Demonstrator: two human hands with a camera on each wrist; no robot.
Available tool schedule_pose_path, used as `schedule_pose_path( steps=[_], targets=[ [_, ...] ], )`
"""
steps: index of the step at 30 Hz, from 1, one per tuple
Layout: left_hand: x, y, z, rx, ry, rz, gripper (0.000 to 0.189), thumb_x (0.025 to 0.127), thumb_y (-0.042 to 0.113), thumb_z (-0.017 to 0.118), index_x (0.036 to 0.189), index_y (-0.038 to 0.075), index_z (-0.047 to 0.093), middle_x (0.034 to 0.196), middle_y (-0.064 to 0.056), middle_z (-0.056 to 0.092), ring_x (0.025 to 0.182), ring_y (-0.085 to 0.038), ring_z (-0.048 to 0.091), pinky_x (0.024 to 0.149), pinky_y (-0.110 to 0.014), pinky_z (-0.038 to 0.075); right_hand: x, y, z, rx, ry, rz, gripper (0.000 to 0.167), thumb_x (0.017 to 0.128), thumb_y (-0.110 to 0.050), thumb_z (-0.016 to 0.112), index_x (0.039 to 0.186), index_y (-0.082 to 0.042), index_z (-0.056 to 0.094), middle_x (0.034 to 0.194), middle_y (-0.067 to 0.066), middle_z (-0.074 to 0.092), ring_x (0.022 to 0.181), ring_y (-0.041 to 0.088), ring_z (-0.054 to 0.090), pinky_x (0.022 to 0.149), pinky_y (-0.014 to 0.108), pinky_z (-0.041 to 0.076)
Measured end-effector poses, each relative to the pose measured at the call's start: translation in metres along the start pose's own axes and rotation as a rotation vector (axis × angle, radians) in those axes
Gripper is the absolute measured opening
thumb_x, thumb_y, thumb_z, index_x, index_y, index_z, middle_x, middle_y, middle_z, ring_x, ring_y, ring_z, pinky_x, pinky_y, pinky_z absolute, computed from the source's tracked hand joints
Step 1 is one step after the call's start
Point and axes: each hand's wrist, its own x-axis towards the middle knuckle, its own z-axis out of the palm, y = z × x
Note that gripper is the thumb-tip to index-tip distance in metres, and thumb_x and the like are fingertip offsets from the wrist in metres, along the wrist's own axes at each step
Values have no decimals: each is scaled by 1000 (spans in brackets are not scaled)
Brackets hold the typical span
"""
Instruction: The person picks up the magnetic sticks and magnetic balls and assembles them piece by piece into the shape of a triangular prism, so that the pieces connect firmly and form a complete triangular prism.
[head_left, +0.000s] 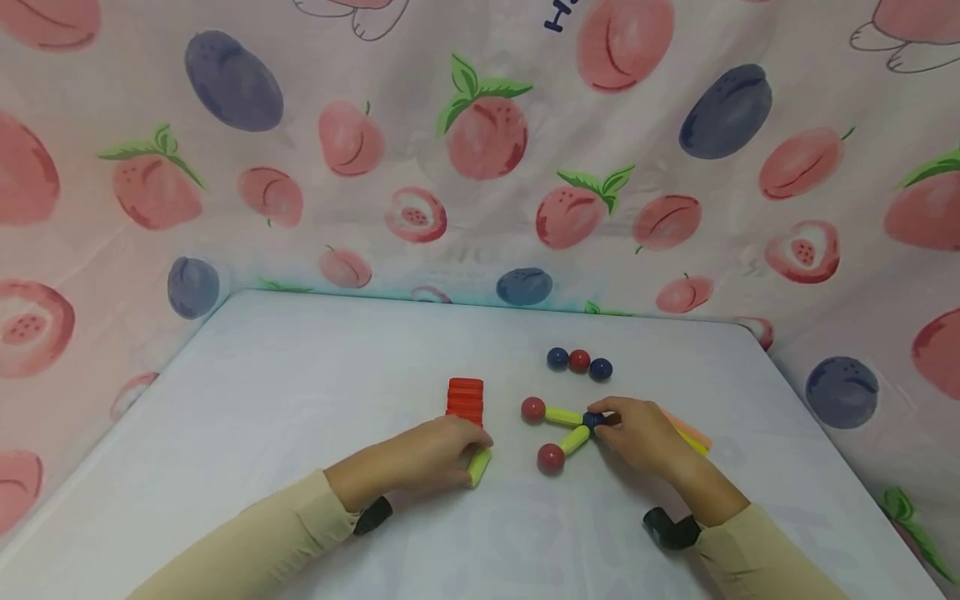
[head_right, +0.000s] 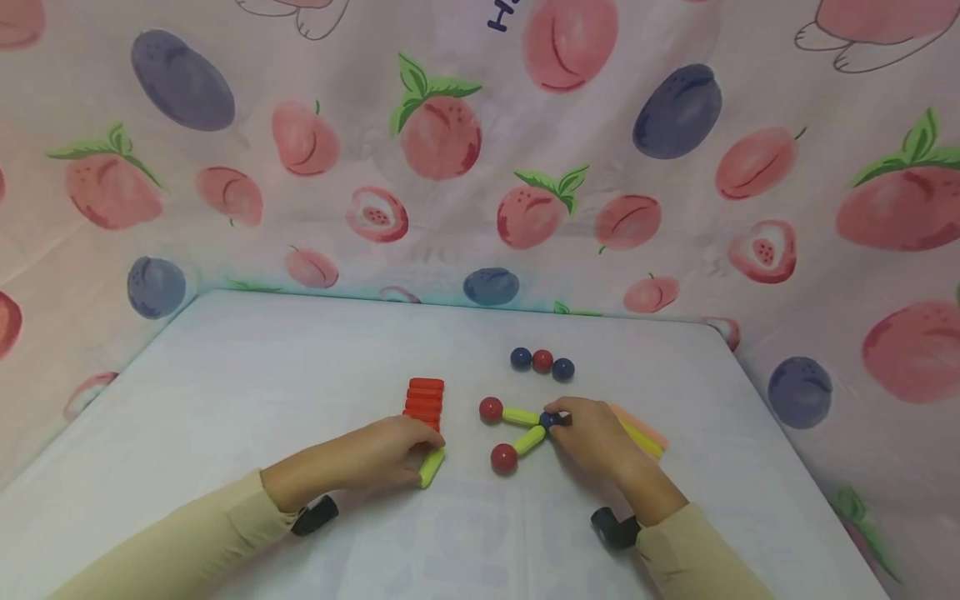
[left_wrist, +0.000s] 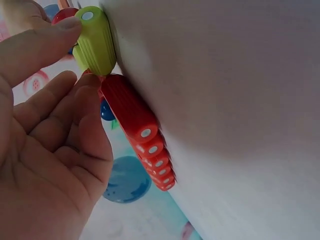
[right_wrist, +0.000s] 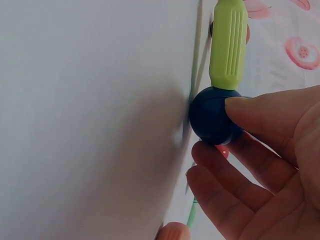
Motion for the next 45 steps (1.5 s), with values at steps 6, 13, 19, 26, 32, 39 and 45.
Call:
schedule_pose_path(
  steps=[6, 13, 19, 26, 32, 39, 45],
  targets=[
    [5, 7, 1, 14, -6, -8, 47, 83, 17, 83, 127, 12, 68, 115, 5, 67, 100, -8, 58, 90, -26, 51, 0, 0, 0, -4, 5, -1, 34, 94, -6, 68, 127, -3, 66, 119, 13, 67, 105, 29, 64, 89, 46, 54],
    [7, 13, 4, 37, 16, -10, 48, 82, 19, 84, 126, 11, 69, 111, 4, 67, 97, -10, 55, 83, -24, 51, 0, 0, 0, 6, -3, 14, 34, 94, -7, 68, 127, -4, 66, 118, 12, 67, 105, 28, 63, 89, 45, 55],
    [7, 17, 6, 114, 31, -8, 47, 81, 20, 84, 125, 13, 70, 110, 4, 68, 100, -12, 53, 81, -24, 50, 0, 0, 0, 6, -4, 14, 34, 94, -7, 68, 128, -4, 66, 118, 12, 67, 105, 29, 63, 90, 46, 54],
    [7, 18, 5, 196, 68, 0, 50, 80, 28, 85, 124, 11, 70, 110, 3, 69, 98, -13, 54, 84, -29, 49, -1, 0, 0, 8, -8, 20, 35, 94, -8, 68, 128, -5, 66, 116, 11, 68, 106, 28, 63, 91, 46, 54],
    [8, 16, 9, 202, 72, 22, 41, 81, 21, 83, 119, 10, 72, 102, 3, 69, 93, -12, 53, 81, -27, 48, -1, 0, 0, 7, -10, 22, 34, 94, -9, 69, 128, -5, 66, 116, 11, 68, 105, 28, 63, 91, 47, 54],
    [5, 18, 2, 179, 101, 11, 41, 81, 19, 83, 118, 8, 72, 100, 2, 68, 90, -12, 53, 79, -28, 48, 0, 0, 1, -6, -3, 14, 34, 94, -8, 69, 128, -5, 66, 117, 11, 68, 106, 29, 63, 91, 47, 54],
    [5, 20, 1, 124, 87, 18, 33, 81, 13, 82, 113, 7, 73, 94, 2, 68, 89, -11, 55, 79, -26, 50, -1, 0, 1, -9, 0, 16, 34, 94, -8, 69, 128, -5, 66, 117, 11, 68, 106, 29, 63, 90, 47, 54]
  ],
)
